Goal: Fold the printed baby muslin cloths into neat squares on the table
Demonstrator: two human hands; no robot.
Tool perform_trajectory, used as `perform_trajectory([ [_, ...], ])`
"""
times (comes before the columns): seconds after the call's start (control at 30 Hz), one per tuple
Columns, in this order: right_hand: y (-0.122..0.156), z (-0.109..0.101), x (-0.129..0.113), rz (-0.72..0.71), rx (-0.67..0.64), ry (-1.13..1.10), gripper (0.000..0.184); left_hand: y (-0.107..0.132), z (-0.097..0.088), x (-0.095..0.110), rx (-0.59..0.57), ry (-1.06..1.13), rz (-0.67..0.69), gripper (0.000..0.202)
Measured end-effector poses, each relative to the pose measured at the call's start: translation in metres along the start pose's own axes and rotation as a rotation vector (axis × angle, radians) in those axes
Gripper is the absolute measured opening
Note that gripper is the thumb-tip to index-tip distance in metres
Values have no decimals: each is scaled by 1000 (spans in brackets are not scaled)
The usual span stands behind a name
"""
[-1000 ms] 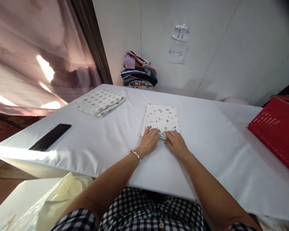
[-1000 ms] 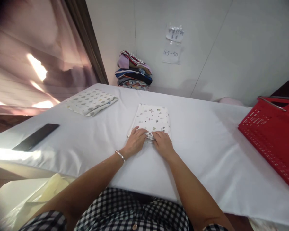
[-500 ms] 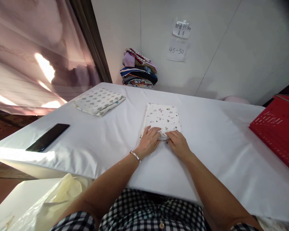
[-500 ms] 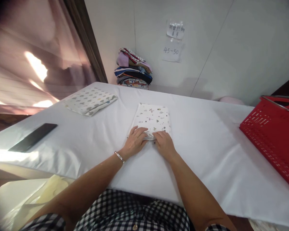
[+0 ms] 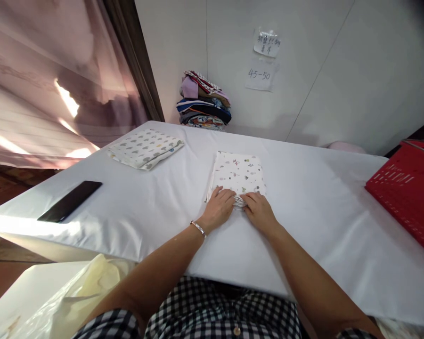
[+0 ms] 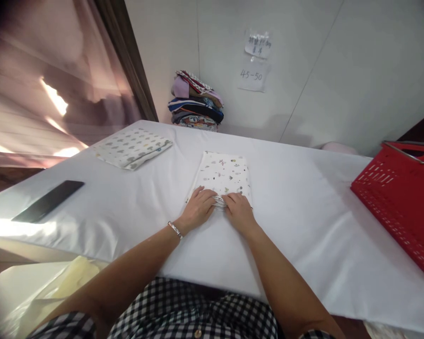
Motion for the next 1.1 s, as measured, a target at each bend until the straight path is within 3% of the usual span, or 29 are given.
perform_trajectory([
  [0.23,-1,0,1,-29,11,5,29,0,2,0,-15,-6,-30,32],
  [0.83,5,-3,2,-26,16,53,30,-1,6,-1,-23,-29,-44,23],
  [1.1,35,-13,25,-37,35,192,34,-1,9,-2,-42,1,-64,23],
])
Point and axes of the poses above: each hand's wrist, its own y-axis away from the middle knuckle, its own z-axis out of the palm, x = y × z, the point moved 3 cm from there along -y, towards the middle knuckle, and after that the axes turned 1 degree about z, right-handed, at the moved point
